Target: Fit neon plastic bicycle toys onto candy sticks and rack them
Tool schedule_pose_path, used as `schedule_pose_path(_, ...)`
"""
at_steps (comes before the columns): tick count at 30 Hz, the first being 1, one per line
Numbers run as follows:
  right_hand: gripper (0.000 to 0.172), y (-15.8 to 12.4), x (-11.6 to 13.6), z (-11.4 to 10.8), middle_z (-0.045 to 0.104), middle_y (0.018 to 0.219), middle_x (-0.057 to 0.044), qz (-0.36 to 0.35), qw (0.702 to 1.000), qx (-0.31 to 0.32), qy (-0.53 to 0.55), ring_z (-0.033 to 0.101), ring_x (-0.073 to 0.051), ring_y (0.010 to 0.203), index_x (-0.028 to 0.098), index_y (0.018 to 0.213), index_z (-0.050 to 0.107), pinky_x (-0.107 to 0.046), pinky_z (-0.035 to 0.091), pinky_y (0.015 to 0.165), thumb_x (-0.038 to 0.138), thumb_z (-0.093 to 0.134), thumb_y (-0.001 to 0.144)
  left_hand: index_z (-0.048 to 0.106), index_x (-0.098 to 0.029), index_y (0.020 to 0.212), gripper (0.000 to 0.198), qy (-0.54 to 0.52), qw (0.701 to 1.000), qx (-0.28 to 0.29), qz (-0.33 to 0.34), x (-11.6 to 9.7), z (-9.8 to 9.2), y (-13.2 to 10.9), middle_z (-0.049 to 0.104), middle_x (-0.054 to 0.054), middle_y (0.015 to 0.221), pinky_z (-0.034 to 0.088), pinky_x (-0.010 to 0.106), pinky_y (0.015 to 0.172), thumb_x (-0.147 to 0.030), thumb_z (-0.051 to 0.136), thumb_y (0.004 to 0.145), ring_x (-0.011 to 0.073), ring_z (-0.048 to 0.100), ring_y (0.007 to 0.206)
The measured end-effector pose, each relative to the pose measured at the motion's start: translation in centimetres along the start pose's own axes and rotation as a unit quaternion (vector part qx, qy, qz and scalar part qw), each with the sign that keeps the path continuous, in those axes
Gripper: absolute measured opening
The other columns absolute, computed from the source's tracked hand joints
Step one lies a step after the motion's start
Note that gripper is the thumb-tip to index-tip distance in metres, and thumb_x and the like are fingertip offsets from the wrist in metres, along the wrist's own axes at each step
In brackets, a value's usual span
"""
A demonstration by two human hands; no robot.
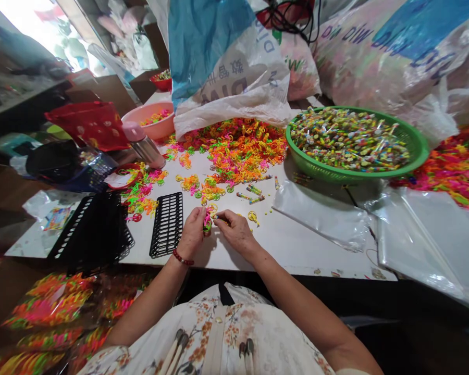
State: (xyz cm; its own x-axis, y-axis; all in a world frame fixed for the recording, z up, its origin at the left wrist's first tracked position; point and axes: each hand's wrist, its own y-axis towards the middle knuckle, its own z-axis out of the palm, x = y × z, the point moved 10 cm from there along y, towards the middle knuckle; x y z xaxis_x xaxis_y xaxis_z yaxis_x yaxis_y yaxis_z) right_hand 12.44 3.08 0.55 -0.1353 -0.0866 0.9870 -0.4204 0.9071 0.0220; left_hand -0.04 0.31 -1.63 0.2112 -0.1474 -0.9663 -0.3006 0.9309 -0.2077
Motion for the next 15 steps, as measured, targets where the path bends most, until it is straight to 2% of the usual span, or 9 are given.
schedule_pose_path(3,0.029,-0.2,-0.5,0.2,0.069,0.081,-0.002,0.036,0.997,0.023,0.056,0.056,-0.013,0.066,0.019,0.094,0.069,-0.024,0.043,0.058,0.044,0.064,0.080,0.041,-0.022,0.076,0.036,0.110,0.993,-0.021,0.019,-0.9,-0.6,-0.2,0.040,-0.008,0.056,0.028,0.019,0.043,-0.055,0.048,0.089,0.0067,0.037,0.045)
schedule_pose_path(6,0.032,-0.4,-0.9,0.5,0.068,0.077,-0.002,0.082,0.990,0.041,0.109,0.049,-0.010,0.057,0.018,0.090,0.069,-0.024,0.039,0.055,0.047,0.068,0.077,0.041,-0.021,0.075,0.030,0.256,0.962,-0.030,0.085,-3.0,-0.5,-0.7,0.043,-0.006,0.059,0.030,0.021,0.050,-0.045,0.044,0.093,0.0085,0.041,0.052)
schedule_pose_path(8,0.034,-0.6,-0.9,0.6,0.068,0.075,-0.001,0.099,0.985,0.043,0.135,0.044,-0.008,0.054,0.017,0.087,0.069,-0.023,0.036,0.052,0.048,0.070,0.074,0.041,-0.021,0.075,0.027,0.317,0.940,-0.029,0.126,-4.1,0.0,-1.1,0.044,-0.005,0.061,0.030,0.023,0.054,-0.039,0.042,0.095,0.0095,0.042,0.055)
schedule_pose_path(10,0.035,-0.6,-0.9,0.5,0.068,0.075,-0.002,0.111,0.980,0.036,0.161,0.043,-0.008,0.053,0.017,0.085,0.069,-0.023,0.035,0.051,0.050,0.070,0.074,0.040,-0.022,0.075,0.026,0.325,0.936,-0.025,0.135,-4.2,0.3,-1.2,0.044,-0.005,0.062,0.031,0.024,0.055,-0.038,0.040,0.095,0.0100,0.041,0.056)
schedule_pose_path(15,0.035,-0.5,-1.0,-0.1,0.068,0.072,-0.002,0.097,0.987,0.011,0.126,0.043,-0.008,0.052,0.016,0.084,0.070,-0.023,0.034,0.049,0.050,0.070,0.074,0.041,-0.022,0.075,0.029,0.272,0.958,-0.038,0.077,-2.0,0.2,-0.8,0.043,-0.006,0.060,0.031,0.022,0.052,-0.043,0.038,0.095,0.0102,0.041,0.055)
